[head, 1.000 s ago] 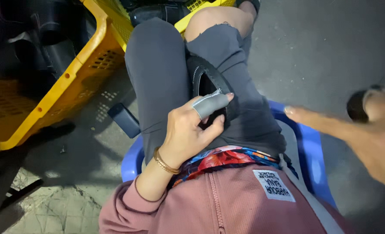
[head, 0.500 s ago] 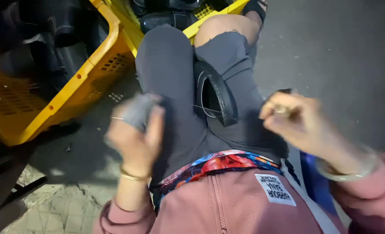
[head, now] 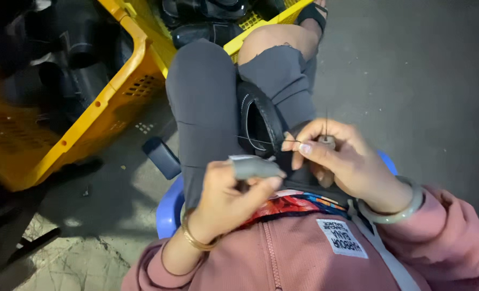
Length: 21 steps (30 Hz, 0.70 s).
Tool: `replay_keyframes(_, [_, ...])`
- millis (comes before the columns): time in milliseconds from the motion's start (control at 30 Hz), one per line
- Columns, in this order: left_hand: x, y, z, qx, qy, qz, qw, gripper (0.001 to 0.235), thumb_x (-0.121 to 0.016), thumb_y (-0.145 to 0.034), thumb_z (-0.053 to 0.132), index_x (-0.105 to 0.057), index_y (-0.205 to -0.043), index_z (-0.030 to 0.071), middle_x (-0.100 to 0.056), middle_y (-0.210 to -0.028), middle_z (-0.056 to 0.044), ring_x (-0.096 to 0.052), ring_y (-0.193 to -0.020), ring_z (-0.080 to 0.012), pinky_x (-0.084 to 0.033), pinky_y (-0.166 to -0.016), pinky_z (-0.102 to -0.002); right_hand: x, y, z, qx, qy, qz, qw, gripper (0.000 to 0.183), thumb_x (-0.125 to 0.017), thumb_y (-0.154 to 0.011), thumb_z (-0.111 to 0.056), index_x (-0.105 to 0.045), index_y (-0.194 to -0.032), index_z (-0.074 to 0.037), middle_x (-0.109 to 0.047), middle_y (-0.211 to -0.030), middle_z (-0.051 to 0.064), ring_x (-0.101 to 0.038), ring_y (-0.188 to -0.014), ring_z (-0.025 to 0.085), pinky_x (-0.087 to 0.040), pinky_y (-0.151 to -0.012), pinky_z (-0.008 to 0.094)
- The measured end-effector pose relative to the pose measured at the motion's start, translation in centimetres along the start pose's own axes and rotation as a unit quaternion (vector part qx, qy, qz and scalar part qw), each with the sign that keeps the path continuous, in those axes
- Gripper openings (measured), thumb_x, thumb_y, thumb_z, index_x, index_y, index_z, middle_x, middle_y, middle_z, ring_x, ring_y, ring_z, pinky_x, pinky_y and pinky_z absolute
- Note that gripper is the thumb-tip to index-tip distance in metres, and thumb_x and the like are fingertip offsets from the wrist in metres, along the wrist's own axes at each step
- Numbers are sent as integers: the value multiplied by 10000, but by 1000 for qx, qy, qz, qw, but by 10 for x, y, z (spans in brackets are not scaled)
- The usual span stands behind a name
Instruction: The person sits on a blue chair and sews a black shoe held on their lap using a needle and thread. They repeatedly push the needle through the shoe's upper and pull the thread to stitch it, occasionally adjusting the shoe's position.
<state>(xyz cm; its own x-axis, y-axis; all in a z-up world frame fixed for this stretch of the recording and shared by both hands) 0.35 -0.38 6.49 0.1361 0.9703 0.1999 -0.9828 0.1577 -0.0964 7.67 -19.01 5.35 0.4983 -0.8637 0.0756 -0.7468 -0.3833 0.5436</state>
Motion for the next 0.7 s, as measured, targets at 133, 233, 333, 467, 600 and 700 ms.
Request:
replay_keyframes(133, [6, -4, -6, 73, 141, 36, 987, 92, -697, -894, 126, -727, -941, 52, -689, -751, 3, -523, -557, -28, -454, -567, -172, -1, -5, -10, 1, -96, -87, 992, 170, -554, -923, -170, -626, -976, -25, -739, -830, 158, -517, -423, 126, -350, -293, 195])
replay_keyframes(233, [-2, -10, 13, -17, 90, -5, 996, 122, -631, -940, 168, -691, -909, 67, -674, -765, -20, -609, -602, -99, -498, -627, -224, -5, 3, -19, 36, -27, -181, 982, 366, -502, -945, -249, -670, -1183, -28, -708, -1075, 82, -611, -862, 135, -428, -649, 239])
replay_keyframes(333, [-1, -7, 18, -101, 71, -82, 989, 205, -568, -978, 260, -668, -975, 81, -688, -882, -51, -672, -765, -188, -537, -752, -288, 0, 14, -23, 118, 23, -264, 957, 445, -449, -974, -307, -620, -1278, -29, -634, -1365, 113, -570, -1287, 195, -433, -1071, 318])
replay_keyframes(467, [20, -6, -14, -13, -5, -12, 1000, 434, -444, -1016, 362, -578, -1294, 56, -509, -1459, -207, -552, -1337, -287, -481, -1014, -334, 50, 13, -16, 180, 319, 0, 931, 200, -676, -818, -110, -737, -1007, -90, -621, -1395, 66, -685, -1035, 92, -531, -745, 230])
replay_keyframes(600, [53, 21, -31, 146, -90, -50, 984, 493, -553, -940, 246, -471, -1425, 199, -675, -1313, -72, -573, -1287, -136, -418, -998, -233, 172, -11, 26, 286, 314, 170, 889, 427, -535, -1115, 125, -396, -1519, 145, -450, -1500, 339, -481, -1326, 410, -377, -1130, 450])
replay_keyframes(700, [70, 37, -36, 268, -189, -219, 919, 383, -636, -863, 429, -719, -1189, 248, -591, -609, 76, -509, -465, -41, -396, -442, -217, 187, -21, 30, 266, 350, 163, 883, 371, -539, -1104, 107, -495, -1472, 110, -523, -1447, 302, -515, -1324, 395, -388, -1127, 448])
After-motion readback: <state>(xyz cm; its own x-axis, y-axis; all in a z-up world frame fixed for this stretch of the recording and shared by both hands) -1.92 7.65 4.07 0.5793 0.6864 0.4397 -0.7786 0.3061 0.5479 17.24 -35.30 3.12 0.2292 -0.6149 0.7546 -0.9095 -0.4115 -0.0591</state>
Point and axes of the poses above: each hand's wrist, its own y-axis away from the middle knuckle, its own x-axis out of the back of the hand, z = x × y, the point moved 3 cm from there along -y, towards the middle knuckle
